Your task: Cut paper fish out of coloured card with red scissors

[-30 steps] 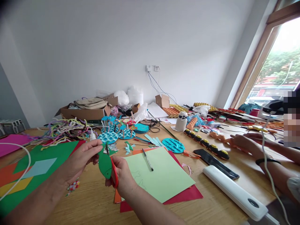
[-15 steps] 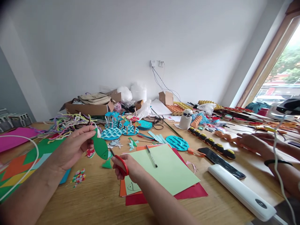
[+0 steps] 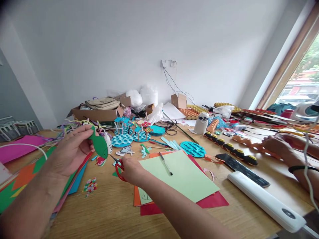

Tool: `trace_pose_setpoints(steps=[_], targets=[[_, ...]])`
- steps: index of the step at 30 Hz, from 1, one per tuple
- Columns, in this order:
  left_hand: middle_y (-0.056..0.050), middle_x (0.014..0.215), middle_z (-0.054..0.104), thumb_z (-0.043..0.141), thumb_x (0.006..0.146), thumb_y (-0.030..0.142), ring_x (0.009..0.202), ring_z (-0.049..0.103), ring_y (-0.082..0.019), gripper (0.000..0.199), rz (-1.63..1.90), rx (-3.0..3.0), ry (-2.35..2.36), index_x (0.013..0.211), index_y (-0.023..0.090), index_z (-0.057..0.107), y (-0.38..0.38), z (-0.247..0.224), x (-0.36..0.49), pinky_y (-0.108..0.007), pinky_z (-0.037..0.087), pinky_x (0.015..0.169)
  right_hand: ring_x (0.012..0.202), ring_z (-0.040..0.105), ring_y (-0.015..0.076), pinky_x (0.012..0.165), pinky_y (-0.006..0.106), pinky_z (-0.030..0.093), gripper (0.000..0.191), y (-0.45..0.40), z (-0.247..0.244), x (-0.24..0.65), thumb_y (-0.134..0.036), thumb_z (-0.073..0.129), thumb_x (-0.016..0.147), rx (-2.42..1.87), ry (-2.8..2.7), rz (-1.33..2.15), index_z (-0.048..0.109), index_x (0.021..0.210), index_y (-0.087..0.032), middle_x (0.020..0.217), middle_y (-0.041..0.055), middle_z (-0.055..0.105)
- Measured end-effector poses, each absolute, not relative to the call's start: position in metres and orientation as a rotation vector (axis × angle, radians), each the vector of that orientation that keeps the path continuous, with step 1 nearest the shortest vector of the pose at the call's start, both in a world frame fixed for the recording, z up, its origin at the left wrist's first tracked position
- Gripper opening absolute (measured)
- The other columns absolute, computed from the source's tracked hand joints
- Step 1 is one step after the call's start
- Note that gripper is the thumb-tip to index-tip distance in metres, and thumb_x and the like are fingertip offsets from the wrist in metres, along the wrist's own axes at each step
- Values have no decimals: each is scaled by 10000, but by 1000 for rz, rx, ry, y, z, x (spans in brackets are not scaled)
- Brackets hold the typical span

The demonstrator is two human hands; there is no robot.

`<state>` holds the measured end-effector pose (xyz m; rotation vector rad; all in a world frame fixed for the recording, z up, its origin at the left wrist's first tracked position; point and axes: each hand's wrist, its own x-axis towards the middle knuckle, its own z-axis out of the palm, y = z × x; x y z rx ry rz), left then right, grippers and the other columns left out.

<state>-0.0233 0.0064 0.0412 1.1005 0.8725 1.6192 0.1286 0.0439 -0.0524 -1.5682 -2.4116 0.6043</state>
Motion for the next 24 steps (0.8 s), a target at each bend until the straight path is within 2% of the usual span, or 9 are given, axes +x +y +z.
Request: trace_pose_setpoints(steps=[6,11,19,24], targets=[[76,558,518,654,655,207,423,480,-54,108,1646,1139,860,683,178,554,4,48,-30,-151,405,387,858,631,284,609,290,414,391,48,-72,97,-120,599,647,-1698,-2458,479,540,1032,-147,949,141,664],[68,567,519,628,675,193,440,476,-54,82,1660,1149,850,668,168,551,3,50,-33,-150,413,395,868,639,297,629,308,436,389,49,-84,87,-120,620,643,-1727,-2466,419,546,1024,-150,936,139,671],[60,570,515,598,709,173,445,473,-53,63,1657,1166,803,664,168,555,-1,51,-35,-138,421,389,771,638,241,538,264,357,238,46,-71,100,-204,540,749,-1680,-2395,351,573,982,-173,881,113,685],[69,542,507,608,705,192,427,474,-62,68,1636,1167,802,675,180,549,0,50,-35,-151,420,387,826,601,211,569,255,324,205,75,-45,137,-274,443,849,-1716,-2237,218,548,994,-174,959,106,656]])
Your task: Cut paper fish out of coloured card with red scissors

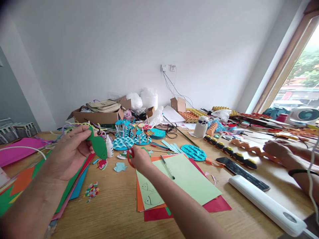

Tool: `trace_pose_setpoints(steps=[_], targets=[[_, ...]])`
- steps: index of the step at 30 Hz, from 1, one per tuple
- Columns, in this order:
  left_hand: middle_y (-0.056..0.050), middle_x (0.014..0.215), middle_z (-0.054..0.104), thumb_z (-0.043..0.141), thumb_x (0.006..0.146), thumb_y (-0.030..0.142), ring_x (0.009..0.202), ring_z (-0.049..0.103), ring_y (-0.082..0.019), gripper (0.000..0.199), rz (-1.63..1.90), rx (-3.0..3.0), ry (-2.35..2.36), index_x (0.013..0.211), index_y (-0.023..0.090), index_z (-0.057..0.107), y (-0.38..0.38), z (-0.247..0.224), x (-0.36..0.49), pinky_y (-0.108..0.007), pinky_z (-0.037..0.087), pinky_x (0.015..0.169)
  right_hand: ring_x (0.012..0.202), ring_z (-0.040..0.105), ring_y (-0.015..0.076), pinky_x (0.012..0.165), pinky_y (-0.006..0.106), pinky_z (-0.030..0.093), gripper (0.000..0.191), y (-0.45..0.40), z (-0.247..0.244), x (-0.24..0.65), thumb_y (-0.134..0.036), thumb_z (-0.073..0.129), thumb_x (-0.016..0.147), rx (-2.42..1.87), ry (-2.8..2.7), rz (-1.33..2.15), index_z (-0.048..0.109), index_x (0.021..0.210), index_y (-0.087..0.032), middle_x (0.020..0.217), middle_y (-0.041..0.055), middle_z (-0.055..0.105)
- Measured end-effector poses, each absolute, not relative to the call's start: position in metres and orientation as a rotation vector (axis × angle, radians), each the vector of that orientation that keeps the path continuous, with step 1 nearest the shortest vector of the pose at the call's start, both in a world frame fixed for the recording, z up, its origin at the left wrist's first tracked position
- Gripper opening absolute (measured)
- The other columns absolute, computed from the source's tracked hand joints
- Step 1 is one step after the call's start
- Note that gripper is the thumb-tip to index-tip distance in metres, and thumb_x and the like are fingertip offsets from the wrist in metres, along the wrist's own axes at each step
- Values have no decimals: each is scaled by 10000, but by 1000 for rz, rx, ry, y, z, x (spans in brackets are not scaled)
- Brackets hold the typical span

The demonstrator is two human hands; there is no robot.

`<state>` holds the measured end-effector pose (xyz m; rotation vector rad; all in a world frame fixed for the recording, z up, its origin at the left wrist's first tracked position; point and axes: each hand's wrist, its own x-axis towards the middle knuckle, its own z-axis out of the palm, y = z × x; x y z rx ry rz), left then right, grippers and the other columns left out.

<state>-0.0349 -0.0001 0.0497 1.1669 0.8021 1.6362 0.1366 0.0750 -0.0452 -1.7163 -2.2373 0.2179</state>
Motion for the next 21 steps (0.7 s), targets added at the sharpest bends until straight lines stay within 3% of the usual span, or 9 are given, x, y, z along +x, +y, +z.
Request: trace_pose_setpoints(steps=[7,12,16,20,21], targets=[[60,573,536,635,719,282,481,481,-74,130,1512,1263,921,706,190,545,9,38,-34,-168,419,446,817,597,260,597,277,332,193,120,-57,171,-136,491,778,-1814,-2113,228,571,953,-134,883,147,649],[56,561,527,624,720,327,491,448,-73,151,1436,1408,1090,712,185,576,21,26,-35,-171,387,470,812,596,275,617,294,355,137,129,-64,178,-84,527,710,-1759,-1992,354,586,817,-145,802,131,641],[51,574,538,637,684,345,490,462,-88,176,1360,1456,1252,750,190,585,27,21,-32,-187,374,464,754,591,228,584,281,374,41,117,-41,174,-193,528,751,-1575,-1862,495,541,782,-169,752,80,627],[51,630,549,629,687,313,524,490,-99,164,1296,1577,1244,794,209,560,29,19,-28,-201,392,489,657,598,154,534,241,415,172,85,-10,158,-352,526,771,-1275,-1780,790,493,814,-189,733,19,633],[53,635,553,620,700,309,532,500,-103,163,1267,1612,1224,813,219,545,30,18,-27,-204,396,497,645,593,150,526,238,415,194,76,-4,153,-351,564,743,-1076,-1644,1021,483,794,-183,726,23,631]])
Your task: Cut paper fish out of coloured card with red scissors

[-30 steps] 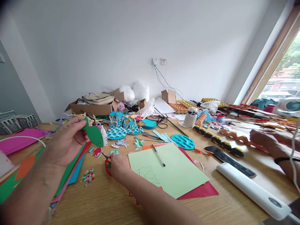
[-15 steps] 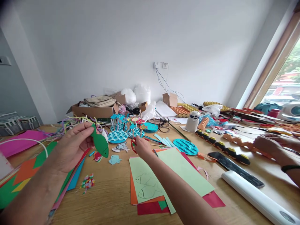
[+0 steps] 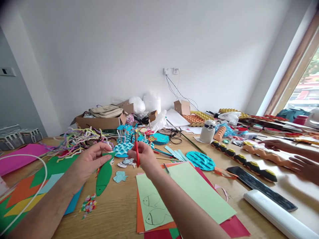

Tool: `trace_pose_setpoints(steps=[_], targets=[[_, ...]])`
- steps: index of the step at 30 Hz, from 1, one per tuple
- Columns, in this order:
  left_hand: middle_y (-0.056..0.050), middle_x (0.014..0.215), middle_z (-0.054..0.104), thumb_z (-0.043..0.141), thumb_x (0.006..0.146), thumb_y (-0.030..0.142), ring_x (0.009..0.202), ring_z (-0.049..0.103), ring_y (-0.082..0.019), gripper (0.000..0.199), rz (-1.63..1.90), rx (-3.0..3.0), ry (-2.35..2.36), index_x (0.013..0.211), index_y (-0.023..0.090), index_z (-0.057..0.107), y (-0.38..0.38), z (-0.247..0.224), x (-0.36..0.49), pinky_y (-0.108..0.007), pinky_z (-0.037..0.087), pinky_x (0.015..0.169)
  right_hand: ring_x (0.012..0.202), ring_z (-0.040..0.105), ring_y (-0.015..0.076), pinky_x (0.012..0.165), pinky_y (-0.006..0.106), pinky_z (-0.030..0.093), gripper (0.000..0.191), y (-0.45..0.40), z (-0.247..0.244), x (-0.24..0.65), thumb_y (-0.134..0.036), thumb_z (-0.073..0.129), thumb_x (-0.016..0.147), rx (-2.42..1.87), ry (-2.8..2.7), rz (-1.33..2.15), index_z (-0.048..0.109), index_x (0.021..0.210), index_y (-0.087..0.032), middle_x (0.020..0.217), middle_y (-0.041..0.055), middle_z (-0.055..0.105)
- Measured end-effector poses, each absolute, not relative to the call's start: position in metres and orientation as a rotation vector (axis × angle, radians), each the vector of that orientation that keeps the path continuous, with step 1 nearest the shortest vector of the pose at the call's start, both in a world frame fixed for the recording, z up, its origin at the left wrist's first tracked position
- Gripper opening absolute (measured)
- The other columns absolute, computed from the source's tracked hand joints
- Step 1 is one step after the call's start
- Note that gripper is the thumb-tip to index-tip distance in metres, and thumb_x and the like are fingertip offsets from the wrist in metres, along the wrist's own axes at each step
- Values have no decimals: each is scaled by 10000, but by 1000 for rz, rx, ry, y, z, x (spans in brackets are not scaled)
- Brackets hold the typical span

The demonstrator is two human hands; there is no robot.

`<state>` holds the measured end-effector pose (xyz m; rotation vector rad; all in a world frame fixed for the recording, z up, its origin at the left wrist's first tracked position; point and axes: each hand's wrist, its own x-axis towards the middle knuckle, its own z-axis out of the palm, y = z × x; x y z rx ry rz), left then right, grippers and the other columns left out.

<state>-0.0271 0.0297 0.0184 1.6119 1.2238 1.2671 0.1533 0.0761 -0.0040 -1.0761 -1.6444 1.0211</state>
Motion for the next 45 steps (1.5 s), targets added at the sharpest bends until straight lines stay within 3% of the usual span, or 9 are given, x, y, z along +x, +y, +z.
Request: trace_pose_setpoints(steps=[4,13,18,24,27,30,35,45], targets=[[54,666,580,603,725,270,608,553,-117,162,1207,1689,1158,837,241,489,28,17,-26,-208,404,539,515,511,86,485,203,375,246,49,12,142,-291,683,623,-759,-1424,1396,491,717,-169,624,-19,595],[57,653,586,644,704,216,606,550,-114,214,1159,1689,1070,869,237,509,23,20,-23,-200,392,535,506,502,85,489,200,365,223,44,15,138,-159,683,552,-730,-1412,1478,490,662,-167,550,-60,541],[19,734,586,536,818,394,691,544,-125,200,1433,1420,957,928,230,564,27,17,-31,-218,443,617,472,457,73,461,195,341,216,48,17,138,-219,681,601,-710,-1251,1364,485,683,-176,536,-67,520],[-22,822,621,444,828,518,693,548,-149,357,1308,1290,917,922,211,601,24,16,-31,-242,446,582,501,487,81,468,189,355,253,55,15,135,-248,711,600,-602,-1076,1310,506,728,-173,547,-60,523],[7,739,583,544,765,517,642,515,-137,344,1238,1389,1034,919,213,593,21,18,-24,-230,418,549,500,487,80,470,188,363,265,57,10,135,-256,722,591,-605,-1039,1288,505,717,-172,546,-62,516],[53,579,469,649,682,461,510,422,-97,290,1190,1482,1172,742,186,577,21,19,-17,-209,353,478,486,476,82,429,183,328,287,57,7,138,-286,724,584,-661,-1052,1312,507,737,-177,563,-53,527],[70,512,436,608,693,463,454,385,-91,277,1176,1568,1305,686,193,549,28,14,-21,-206,315,450,482,452,79,412,183,289,303,54,11,143,-309,722,582,-720,-1126,1321,495,739,-184,586,-48,532],[76,505,431,565,746,477,450,374,-87,279,1132,1581,1278,712,204,518,29,14,-33,-194,320,441,554,478,97,519,220,353,311,55,19,152,-321,730,591,-707,-1187,1194,470,689,-183,620,-45,518]])
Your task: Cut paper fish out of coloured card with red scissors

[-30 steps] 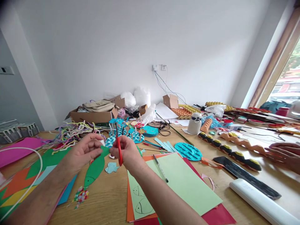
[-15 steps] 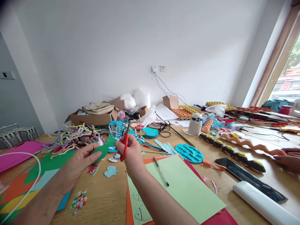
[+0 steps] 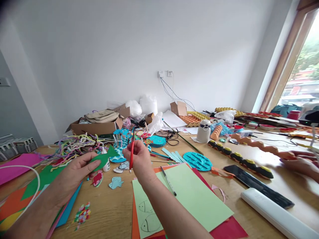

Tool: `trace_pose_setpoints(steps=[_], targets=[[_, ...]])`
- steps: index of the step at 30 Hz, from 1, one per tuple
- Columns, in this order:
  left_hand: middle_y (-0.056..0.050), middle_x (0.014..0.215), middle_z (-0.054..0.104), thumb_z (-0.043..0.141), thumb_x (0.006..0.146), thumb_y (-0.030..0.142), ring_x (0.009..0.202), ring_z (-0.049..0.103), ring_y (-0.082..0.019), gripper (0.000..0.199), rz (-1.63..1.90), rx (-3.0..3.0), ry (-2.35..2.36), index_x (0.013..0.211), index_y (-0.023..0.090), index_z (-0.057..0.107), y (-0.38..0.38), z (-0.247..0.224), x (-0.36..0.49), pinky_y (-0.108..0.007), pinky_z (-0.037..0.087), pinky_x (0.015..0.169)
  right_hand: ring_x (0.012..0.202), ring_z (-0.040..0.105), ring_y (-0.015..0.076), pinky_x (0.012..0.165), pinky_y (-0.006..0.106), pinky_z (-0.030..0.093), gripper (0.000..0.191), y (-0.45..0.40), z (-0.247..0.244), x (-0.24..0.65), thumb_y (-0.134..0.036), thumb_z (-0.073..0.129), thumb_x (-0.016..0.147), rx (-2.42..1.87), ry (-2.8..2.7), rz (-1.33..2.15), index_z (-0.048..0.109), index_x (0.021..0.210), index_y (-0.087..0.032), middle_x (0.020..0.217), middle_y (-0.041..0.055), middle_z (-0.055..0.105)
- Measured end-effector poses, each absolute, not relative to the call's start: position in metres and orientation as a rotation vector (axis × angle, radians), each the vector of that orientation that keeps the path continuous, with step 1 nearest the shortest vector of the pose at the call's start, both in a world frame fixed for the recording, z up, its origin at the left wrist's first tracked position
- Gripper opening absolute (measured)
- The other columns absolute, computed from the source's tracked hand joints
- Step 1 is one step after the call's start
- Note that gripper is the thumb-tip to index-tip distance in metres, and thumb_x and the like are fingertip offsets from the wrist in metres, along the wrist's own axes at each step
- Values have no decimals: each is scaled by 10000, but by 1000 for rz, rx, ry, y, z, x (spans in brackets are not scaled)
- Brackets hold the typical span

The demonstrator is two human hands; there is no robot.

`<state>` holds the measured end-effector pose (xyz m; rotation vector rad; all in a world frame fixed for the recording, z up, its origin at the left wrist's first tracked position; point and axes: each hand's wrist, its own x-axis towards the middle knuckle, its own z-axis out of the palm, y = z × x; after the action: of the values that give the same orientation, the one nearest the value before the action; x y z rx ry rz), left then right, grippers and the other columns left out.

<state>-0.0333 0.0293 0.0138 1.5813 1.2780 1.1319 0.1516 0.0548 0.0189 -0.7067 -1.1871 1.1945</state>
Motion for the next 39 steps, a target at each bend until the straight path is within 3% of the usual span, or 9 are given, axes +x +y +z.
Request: trace_pose_setpoints(steps=[6,13,20,23,27,29,33,39], targets=[[65,530,466,554,749,470,468,396,-97,275,1053,1690,1313,713,198,551,22,21,-33,-201,319,449,587,481,103,535,222,360,307,49,24,155,-317,748,579,-701,-1271,1217,499,689,-176,652,-31,548],[59,557,457,531,773,474,500,409,-110,282,990,1753,1288,723,197,528,21,22,-32,-217,323,486,505,420,80,475,207,314,284,45,25,149,-251,745,535,-725,-1327,1283,488,632,-180,559,-64,488],[45,603,499,581,761,432,544,444,-112,226,1264,1513,1177,767,209,548,17,23,-31,-211,360,504,479,440,80,462,205,320,273,49,22,154,-278,722,571,-672,-1189,1367,488,671,-179,544,-63,492],[21,640,531,542,752,531,580,476,-129,327,1357,1409,1002,789,207,560,17,19,-26,-230,394,518,479,462,85,469,208,342,277,51,21,154,-272,729,573,-627,-1056,1332,500,698,-178,541,-62,498],[-21,710,562,546,700,603,620,500,-155,451,1198,1491,968,854,183,596,14,15,-11,-261,406,531,475,462,80,476,207,357,277,49,19,148,-268,735,572,-570,-1000,1321,506,700,-176,537,-62,496],[-14,669,545,564,703,558,611,494,-162,392,1207,1532,1071,807,182,595,11,16,-2,-271,400,542,471,459,80,472,206,357,275,46,17,143,-271,735,571,-577,-1012,1348,507,694,-178,534,-63,496],[13,525,460,511,750,469,548,449,-163,348,1337,1725,1303,514,215,476,4,24,9,-282,360,552,471,445,78,485,213,363,281,37,13,132,-266,738,552,-581,-1079,1408,495,664,-181,531,-62,501],[40,542,436,489,789,405,545,430,-151,308,1409,1756,1318,541,229,445,7,21,-1,-266,351,539,504,476,89,511,219,374,270,32,14,130,-258,727,563,-595,-1102,1425,496,682,-185,556,-54,528]])
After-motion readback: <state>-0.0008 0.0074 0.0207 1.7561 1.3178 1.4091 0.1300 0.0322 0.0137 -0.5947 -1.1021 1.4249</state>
